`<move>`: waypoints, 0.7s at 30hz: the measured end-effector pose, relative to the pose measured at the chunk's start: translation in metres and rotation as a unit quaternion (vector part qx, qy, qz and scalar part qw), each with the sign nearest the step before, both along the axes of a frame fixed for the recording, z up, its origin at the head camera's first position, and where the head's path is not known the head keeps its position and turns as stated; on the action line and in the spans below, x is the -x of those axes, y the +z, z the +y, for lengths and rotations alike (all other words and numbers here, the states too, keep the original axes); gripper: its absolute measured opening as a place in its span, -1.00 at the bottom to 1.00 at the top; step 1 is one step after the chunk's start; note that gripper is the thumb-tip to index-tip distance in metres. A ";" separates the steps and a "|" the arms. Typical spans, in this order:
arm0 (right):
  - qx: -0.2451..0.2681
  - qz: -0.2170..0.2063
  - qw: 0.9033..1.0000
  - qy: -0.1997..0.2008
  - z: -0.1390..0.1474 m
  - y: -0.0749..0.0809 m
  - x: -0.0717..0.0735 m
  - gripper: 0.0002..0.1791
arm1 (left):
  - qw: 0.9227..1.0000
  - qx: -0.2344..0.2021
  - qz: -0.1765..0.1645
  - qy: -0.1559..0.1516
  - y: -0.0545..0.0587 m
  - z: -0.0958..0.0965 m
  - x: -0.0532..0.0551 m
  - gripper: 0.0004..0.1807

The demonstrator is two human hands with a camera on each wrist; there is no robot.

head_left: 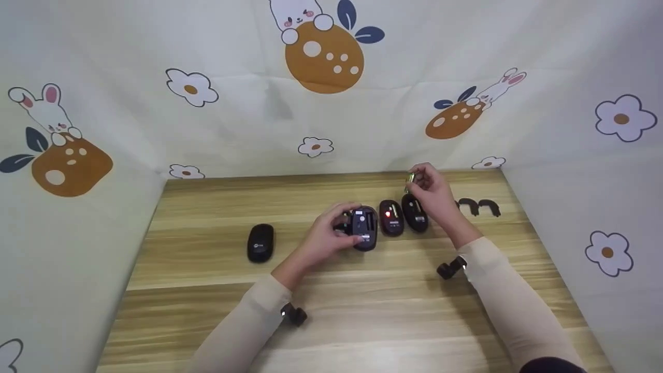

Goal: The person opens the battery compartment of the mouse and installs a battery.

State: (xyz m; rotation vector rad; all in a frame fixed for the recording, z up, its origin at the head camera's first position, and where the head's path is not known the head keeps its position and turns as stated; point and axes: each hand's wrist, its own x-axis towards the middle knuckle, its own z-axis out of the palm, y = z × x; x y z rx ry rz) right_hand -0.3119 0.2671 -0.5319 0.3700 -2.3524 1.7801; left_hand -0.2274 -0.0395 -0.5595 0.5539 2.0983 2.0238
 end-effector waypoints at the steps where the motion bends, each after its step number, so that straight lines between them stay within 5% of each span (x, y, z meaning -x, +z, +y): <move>1: 0.006 -0.001 1.000 0.005 -0.002 0.002 -0.003 -0.75 | 1.000 -0.001 0.001 -0.001 0.000 0.000 0.000 -0.15; 21: 0.013 -0.008 0.997 0.082 -0.045 0.024 -0.060 -0.74 | 1.000 -0.006 0.004 -0.006 0.000 0.003 0.000 -0.15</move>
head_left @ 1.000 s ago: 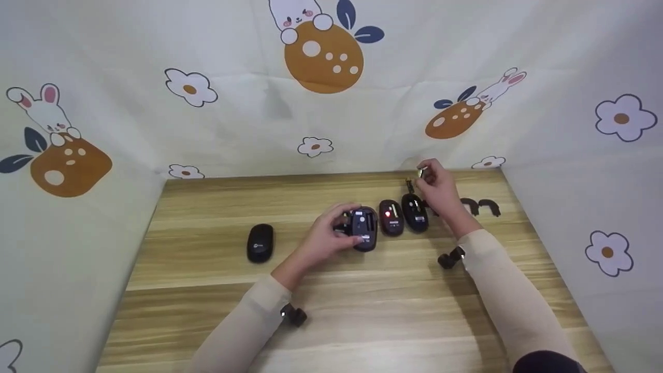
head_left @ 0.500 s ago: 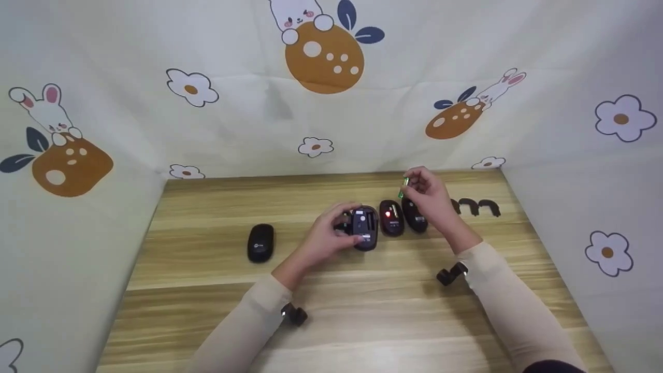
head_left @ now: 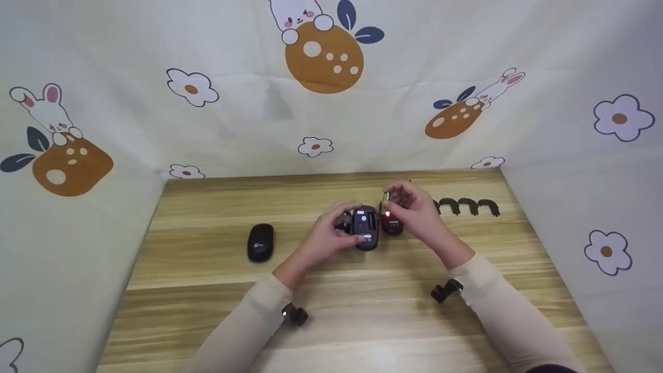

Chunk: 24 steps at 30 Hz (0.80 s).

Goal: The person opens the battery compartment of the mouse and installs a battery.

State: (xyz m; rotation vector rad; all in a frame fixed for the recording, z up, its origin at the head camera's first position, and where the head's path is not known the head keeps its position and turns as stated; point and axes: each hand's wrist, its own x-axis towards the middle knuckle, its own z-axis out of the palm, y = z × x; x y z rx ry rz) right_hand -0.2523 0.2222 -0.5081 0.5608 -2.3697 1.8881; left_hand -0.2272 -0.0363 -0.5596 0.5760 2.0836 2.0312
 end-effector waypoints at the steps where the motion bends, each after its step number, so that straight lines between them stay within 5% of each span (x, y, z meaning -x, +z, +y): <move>1: -0.006 0.003 1.000 0.004 -0.002 0.000 -0.002 -0.74 | 1.000 0.000 0.001 0.000 0.000 0.000 0.000 -0.15; 24: -0.106 0.108 0.988 0.027 -0.017 -0.008 -0.010 -0.82 | 1.000 0.008 0.028 -0.006 0.001 0.004 -0.002 -0.14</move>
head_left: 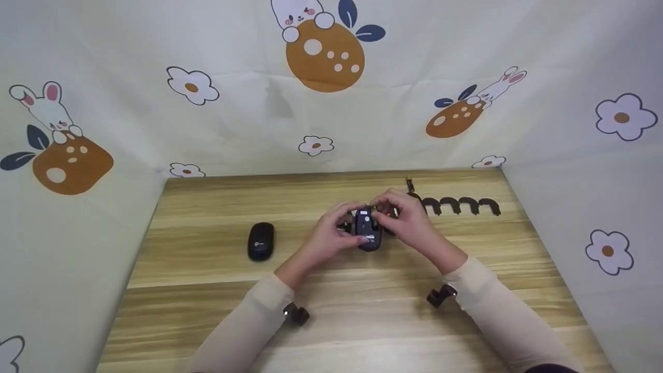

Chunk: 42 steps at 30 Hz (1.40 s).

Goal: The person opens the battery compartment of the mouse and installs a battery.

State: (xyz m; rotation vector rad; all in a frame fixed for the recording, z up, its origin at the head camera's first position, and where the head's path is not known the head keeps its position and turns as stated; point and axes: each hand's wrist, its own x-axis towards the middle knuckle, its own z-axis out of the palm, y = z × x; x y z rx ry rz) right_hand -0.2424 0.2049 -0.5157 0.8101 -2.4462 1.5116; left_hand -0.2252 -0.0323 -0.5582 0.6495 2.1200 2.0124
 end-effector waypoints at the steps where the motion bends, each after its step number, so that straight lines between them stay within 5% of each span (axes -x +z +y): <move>1: -0.002 0.005 1.000 -0.002 0.000 -0.001 0.000 -0.82 | 1.000 -0.001 0.002 0.000 0.000 0.000 0.000 -0.15; 7: 0.010 -0.005 1.000 -0.013 0.001 -0.005 -0.003 -0.85 | 1.000 -0.002 0.010 0.004 -0.001 0.001 0.000 -0.16; 11: 0.064 -0.056 0.996 -0.032 -0.003 -0.009 -0.007 -0.89 | 1.000 0.006 0.014 0.009 -0.001 0.001 0.000 -0.16; 17: 0.179 -0.180 0.966 -0.044 -0.012 -0.012 -0.014 -0.87 | 0.999 0.013 0.039 0.012 -0.001 0.001 -0.001 -0.19; 23: 0.188 -0.230 0.953 -0.060 -0.014 -0.010 -0.016 -0.78 | 0.999 0.010 0.040 0.013 -0.002 0.001 -0.002 -0.18; 36: 0.170 -0.211 0.960 -0.067 -0.014 -0.011 -0.016 -0.75 | 0.999 0.009 0.039 0.009 -0.001 0.000 -0.003 -0.17; 42: 0.140 -0.163 0.977 0.006 -0.008 -0.015 -0.019 -0.52 | 1.000 -0.012 0.019 0.003 -0.001 0.000 -0.001 -0.21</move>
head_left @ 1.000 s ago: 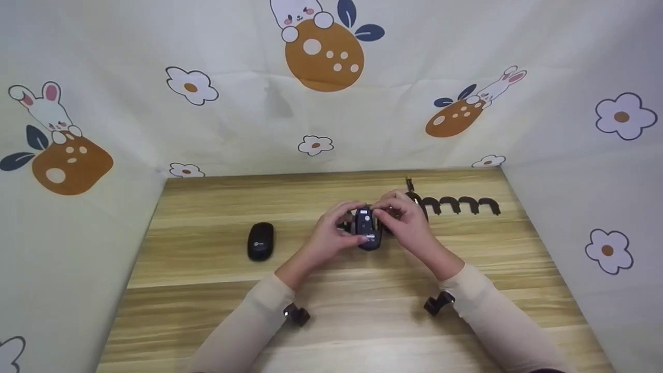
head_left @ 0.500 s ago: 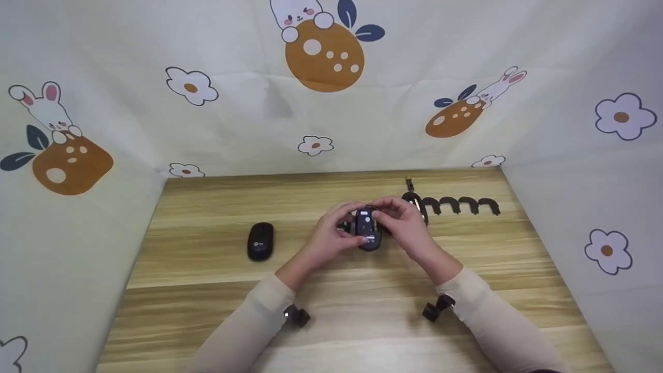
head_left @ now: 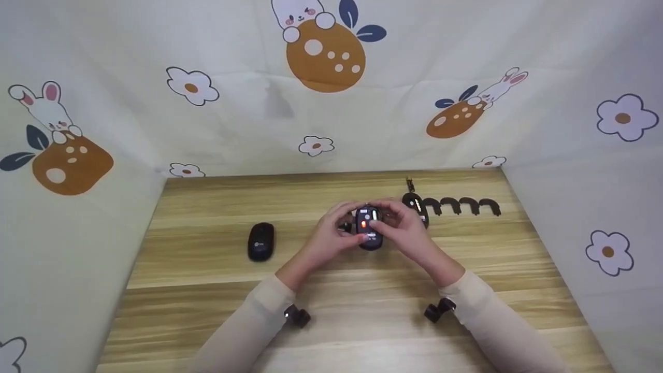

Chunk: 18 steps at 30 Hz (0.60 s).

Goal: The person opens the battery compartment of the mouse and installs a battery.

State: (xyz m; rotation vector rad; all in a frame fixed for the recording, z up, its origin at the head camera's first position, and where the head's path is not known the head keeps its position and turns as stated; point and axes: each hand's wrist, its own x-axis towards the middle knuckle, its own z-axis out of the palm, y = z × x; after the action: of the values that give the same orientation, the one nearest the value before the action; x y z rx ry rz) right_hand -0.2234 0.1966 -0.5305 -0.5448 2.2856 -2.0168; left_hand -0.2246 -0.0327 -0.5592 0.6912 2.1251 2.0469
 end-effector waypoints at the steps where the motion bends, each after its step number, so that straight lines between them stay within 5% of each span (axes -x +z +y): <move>1: -0.005 0.009 1.000 0.018 0.002 -0.001 -0.001 -0.44 | 1.000 -0.004 -0.003 -0.002 -0.001 0.000 0.000 -0.21; 5: -0.053 0.040 0.994 0.082 0.012 -0.005 -0.001 -0.09 | 1.000 -0.013 -0.015 -0.004 -0.002 0.000 0.001 -0.24; 9: -0.123 0.063 0.985 0.102 0.020 -0.004 -0.002 0.18 | 1.000 -0.003 -0.020 -0.001 -0.001 0.000 0.002 -0.23; 18: -0.208 0.098 0.969 0.095 0.027 -0.003 0.003 0.17 | 0.999 0.019 -0.025 -0.016 0.003 -0.001 0.005 -0.10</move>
State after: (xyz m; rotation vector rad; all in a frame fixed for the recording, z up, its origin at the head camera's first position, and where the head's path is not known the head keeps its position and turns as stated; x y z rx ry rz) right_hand -0.2266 0.2233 -0.5333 -0.9133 2.5479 -1.3956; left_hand -0.2291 -0.0341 -0.5566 0.6571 2.1066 1.9809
